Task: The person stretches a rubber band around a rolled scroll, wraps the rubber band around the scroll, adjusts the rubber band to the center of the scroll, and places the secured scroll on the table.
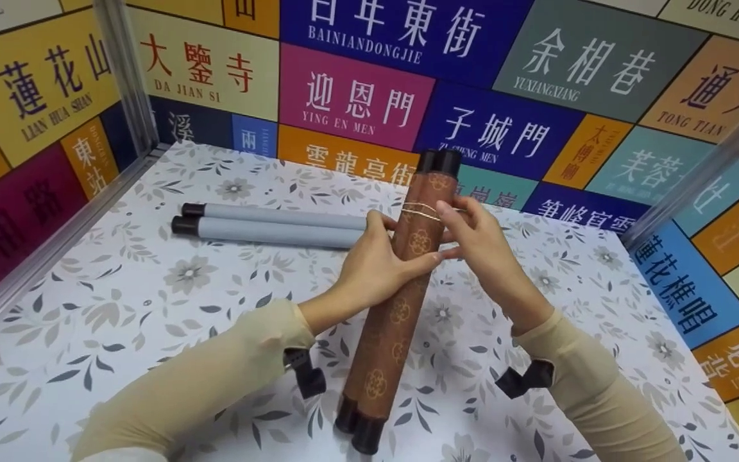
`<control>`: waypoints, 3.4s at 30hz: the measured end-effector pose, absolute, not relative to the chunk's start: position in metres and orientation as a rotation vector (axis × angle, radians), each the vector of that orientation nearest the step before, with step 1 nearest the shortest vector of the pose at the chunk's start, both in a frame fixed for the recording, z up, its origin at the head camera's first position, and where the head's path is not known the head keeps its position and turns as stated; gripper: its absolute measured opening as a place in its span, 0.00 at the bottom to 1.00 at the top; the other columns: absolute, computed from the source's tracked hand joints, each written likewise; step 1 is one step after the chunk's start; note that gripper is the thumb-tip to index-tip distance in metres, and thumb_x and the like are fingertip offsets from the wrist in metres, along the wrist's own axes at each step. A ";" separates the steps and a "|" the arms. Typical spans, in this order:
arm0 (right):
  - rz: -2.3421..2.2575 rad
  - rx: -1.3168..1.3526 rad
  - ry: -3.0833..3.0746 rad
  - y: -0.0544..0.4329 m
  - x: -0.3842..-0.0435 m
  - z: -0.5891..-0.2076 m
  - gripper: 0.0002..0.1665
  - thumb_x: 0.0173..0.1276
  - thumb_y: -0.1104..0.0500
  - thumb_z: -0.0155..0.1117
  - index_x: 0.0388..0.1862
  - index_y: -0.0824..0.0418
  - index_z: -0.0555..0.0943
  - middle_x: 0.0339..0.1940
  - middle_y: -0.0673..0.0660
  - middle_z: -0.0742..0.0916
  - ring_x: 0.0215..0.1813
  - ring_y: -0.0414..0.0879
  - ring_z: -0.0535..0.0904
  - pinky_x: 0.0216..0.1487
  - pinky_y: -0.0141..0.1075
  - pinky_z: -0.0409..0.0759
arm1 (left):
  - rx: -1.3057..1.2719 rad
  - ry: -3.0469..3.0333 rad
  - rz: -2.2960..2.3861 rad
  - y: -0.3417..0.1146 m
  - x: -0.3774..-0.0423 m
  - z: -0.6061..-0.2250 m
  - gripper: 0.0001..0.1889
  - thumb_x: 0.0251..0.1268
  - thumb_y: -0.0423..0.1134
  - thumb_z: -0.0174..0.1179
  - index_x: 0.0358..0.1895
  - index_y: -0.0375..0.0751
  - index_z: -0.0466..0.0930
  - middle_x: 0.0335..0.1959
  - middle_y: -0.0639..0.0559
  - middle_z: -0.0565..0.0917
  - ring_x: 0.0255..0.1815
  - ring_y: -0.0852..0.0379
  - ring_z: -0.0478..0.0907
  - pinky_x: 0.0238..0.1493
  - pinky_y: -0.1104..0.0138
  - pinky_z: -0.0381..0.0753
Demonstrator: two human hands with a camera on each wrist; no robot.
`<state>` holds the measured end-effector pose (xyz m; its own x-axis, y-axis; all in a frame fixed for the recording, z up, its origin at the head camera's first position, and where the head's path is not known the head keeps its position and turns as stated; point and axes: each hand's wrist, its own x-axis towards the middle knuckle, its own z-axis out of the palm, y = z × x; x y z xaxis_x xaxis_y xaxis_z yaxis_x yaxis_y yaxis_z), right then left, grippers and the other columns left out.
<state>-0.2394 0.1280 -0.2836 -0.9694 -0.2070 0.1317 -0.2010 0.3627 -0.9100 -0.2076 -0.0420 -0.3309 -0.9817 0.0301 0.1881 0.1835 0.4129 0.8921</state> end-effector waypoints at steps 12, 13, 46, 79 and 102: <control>-2.186 -0.338 2.113 0.145 -0.255 -0.291 0.15 0.75 0.57 0.54 0.56 0.62 0.75 0.40 0.49 0.87 0.42 0.41 0.85 0.43 0.36 0.86 | -0.680 -2.457 -2.158 -0.054 -0.211 -0.349 0.21 0.69 0.50 0.60 0.56 0.39 0.78 0.48 0.43 0.87 0.44 0.55 0.86 0.47 0.64 0.86; -2.210 -0.350 2.076 0.146 -0.256 -0.290 0.14 0.76 0.56 0.53 0.54 0.61 0.76 0.40 0.49 0.88 0.43 0.41 0.85 0.43 0.36 0.86 | -0.726 -2.447 -2.162 -0.054 -0.211 -0.350 0.20 0.70 0.49 0.60 0.55 0.38 0.79 0.46 0.43 0.88 0.42 0.56 0.86 0.46 0.64 0.86; -2.268 -0.351 2.065 0.147 -0.267 -0.296 0.15 0.74 0.48 0.57 0.41 0.57 0.84 0.35 0.48 0.88 0.42 0.39 0.83 0.47 0.34 0.82 | -0.851 -2.437 -2.168 -0.050 -0.208 -0.356 0.20 0.64 0.42 0.66 0.55 0.36 0.78 0.44 0.38 0.88 0.39 0.54 0.88 0.42 0.63 0.88; -2.131 -0.392 2.216 0.138 -0.248 -0.307 0.19 0.70 0.55 0.64 0.55 0.64 0.80 0.40 0.49 0.90 0.44 0.41 0.86 0.57 0.36 0.81 | -0.600 -2.393 -2.119 -0.049 -0.205 -0.353 0.19 0.59 0.44 0.70 0.48 0.35 0.83 0.39 0.40 0.89 0.33 0.58 0.86 0.37 0.66 0.87; -2.229 -0.415 2.035 0.143 -0.254 -0.292 0.13 0.76 0.52 0.55 0.45 0.58 0.81 0.39 0.48 0.87 0.44 0.39 0.82 0.49 0.33 0.82 | -0.869 -2.516 -2.054 -0.049 -0.198 -0.371 0.16 0.59 0.44 0.70 0.44 0.37 0.82 0.34 0.42 0.89 0.29 0.63 0.84 0.34 0.69 0.85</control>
<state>-0.2536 0.1426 -0.2923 -0.9584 -0.2511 0.1357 -0.1124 -0.1053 -0.9881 -0.1975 -0.0493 -0.3709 -0.8438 0.5159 0.1482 0.2483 0.1305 0.9599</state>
